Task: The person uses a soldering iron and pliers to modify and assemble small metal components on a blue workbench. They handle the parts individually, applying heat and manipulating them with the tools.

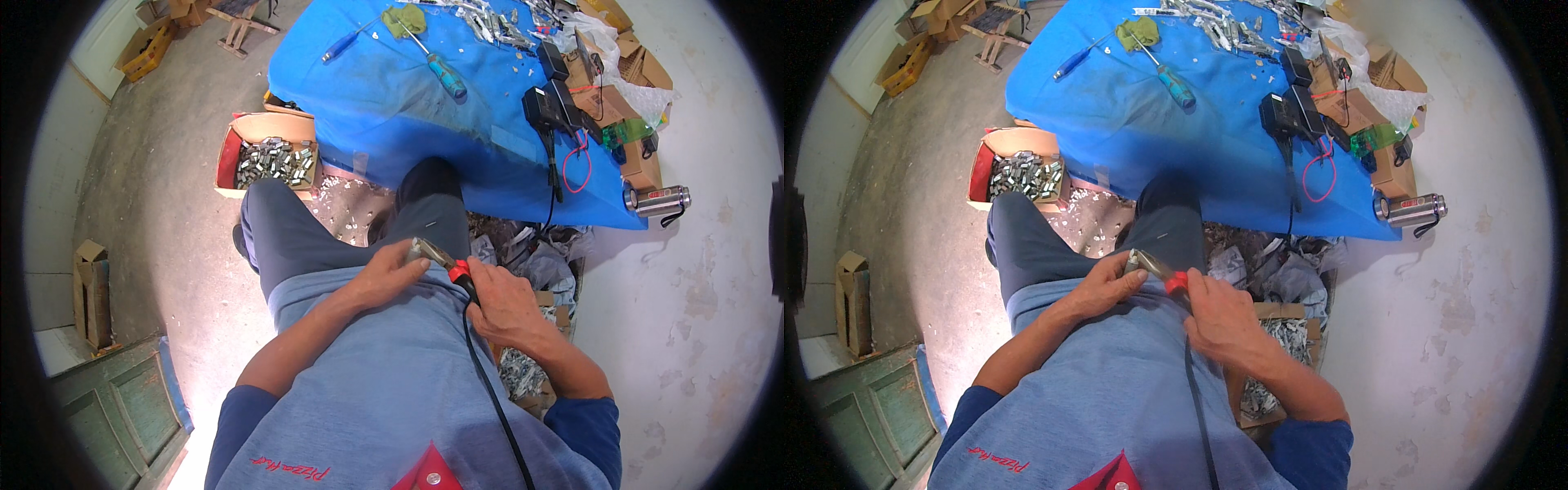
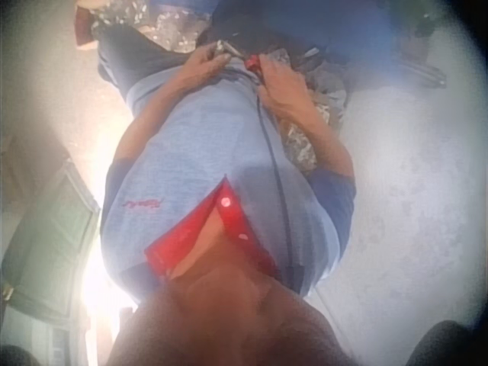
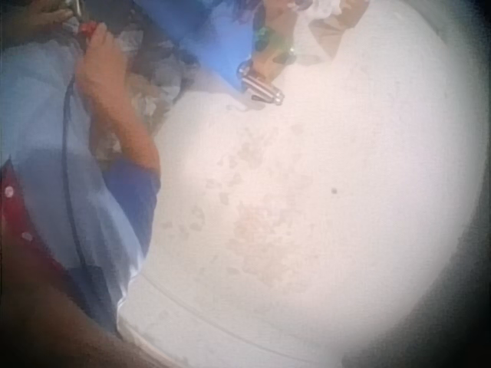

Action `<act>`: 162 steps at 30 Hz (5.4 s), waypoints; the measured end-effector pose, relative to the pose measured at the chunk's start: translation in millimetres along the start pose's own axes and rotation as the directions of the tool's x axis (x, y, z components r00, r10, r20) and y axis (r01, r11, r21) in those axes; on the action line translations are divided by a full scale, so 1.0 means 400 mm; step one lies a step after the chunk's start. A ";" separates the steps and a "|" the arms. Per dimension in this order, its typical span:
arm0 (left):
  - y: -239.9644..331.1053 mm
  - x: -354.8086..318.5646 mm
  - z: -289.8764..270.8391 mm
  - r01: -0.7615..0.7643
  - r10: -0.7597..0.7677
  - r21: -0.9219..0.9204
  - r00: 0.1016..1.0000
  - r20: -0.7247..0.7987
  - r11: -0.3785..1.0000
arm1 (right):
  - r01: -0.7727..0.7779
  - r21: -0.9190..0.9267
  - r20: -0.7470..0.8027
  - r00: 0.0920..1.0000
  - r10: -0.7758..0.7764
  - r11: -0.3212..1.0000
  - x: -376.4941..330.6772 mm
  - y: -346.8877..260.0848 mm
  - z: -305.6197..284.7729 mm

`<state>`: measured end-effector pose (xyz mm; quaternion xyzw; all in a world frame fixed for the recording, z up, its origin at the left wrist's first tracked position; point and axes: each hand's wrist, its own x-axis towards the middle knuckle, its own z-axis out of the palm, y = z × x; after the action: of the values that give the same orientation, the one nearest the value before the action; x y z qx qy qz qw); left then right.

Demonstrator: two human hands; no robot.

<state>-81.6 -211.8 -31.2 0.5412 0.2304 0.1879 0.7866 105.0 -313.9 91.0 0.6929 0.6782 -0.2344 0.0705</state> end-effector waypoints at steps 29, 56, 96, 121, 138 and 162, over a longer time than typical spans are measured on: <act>-0.004 0.004 -0.003 -0.034 0.038 -0.165 0.999 0.022 0.986 | -0.072 0.658 0.335 0.919 -0.206 0.750 0.056 0.100 -0.076; 0.005 -0.008 -0.006 0.041 -0.037 -0.048 0.996 0.081 0.998 | -0.465 0.763 0.596 0.775 -0.211 0.449 0.041 0.107 -0.074; -0.016 0.005 0.002 -0.009 0.015 -0.103 0.998 0.064 0.995 | -0.156 0.711 0.355 0.921 -0.159 0.686 0.038 0.083 -0.075; -0.001 -0.001 -0.003 0.058 -0.051 -0.067 0.994 0.098 0.996 | -0.366 0.737 0.548 0.816 -0.186 0.569 0.028 0.087 -0.084; -0.004 0.003 0.006 0.004 -0.005 0.015 0.999 0.044 1.000 | -0.484 0.797 0.568 0.803 -0.180 0.361 0.028 0.091 -0.080; -0.053 0.019 0.009 -0.085 0.103 0.277 0.994 -0.049 0.957 | -0.452 0.739 0.585 0.798 -0.144 0.500 0.016 0.090 -0.071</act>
<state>-72.2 -217.6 -51.3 0.6493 0.2527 0.2082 0.6864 146.5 -298.8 105.3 0.5898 0.3480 -0.7266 -0.0551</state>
